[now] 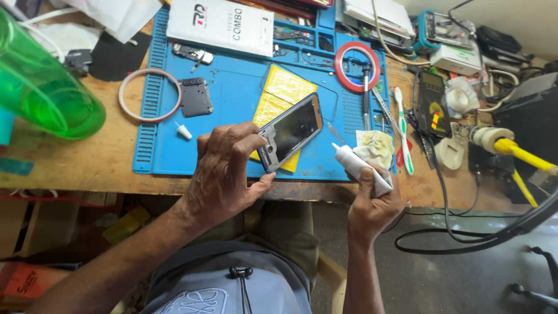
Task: The person applies adhesive along the edges of a smartphone frame using a tube, then wipes the surface with a cloth. The person works on a single device on a cluttered workbench.
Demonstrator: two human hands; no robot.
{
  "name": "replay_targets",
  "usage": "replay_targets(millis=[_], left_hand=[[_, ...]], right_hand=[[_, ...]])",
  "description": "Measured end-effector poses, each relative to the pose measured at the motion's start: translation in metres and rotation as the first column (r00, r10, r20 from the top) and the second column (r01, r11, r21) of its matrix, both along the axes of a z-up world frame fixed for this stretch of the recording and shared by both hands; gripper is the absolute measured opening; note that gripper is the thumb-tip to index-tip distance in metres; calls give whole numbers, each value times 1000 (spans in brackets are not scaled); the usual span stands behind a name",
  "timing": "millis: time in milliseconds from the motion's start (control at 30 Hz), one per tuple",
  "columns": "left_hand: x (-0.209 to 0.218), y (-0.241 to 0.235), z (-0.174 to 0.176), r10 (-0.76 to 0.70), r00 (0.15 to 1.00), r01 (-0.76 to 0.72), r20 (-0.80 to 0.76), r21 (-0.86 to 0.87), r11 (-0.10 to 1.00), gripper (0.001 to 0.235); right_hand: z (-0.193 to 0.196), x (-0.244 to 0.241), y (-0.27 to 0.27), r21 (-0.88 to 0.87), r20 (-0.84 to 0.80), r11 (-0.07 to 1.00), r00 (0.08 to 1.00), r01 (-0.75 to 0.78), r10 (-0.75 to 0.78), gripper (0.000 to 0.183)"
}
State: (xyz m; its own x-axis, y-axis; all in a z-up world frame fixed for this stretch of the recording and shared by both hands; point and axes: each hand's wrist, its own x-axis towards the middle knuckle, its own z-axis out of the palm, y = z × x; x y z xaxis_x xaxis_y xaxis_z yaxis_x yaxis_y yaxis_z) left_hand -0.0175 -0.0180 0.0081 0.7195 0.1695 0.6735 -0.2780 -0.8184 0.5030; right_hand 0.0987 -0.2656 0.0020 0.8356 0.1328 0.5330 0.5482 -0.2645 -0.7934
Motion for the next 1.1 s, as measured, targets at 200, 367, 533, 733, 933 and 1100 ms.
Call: replay_targets(millis=[200, 367, 533, 733, 933, 1100], left_hand=[[-1, -2, -7, -28, 1000, 28, -8, 17, 999, 80], [-1, -3, -7, -36, 999, 36, -31, 31, 999, 81], [0, -2, -8, -41, 999, 42, -30, 35, 999, 81], [0, -2, -8, -41, 999, 42, -32, 35, 999, 81], [0, -2, -9, -43, 999, 44, -32, 42, 998, 81], [-1, -2, -9, -44, 999, 45, -28, 34, 998, 80]], right_hand=[[-7, 6, 15, -212, 122, 972, 990, 100, -75, 22], [-9, 8, 18, -245, 161, 964, 985, 105, -67, 20], [-11, 9, 19, -260, 163, 960, 984, 107, -65, 20], [-10, 8, 19, -287, 173, 949, 982, 130, -82, 20], [-14, 8, 17, -305, 168, 945, 983, 120, -70, 20], [-16, 10, 16, -276, 228, 956, 973, 101, -37, 21]])
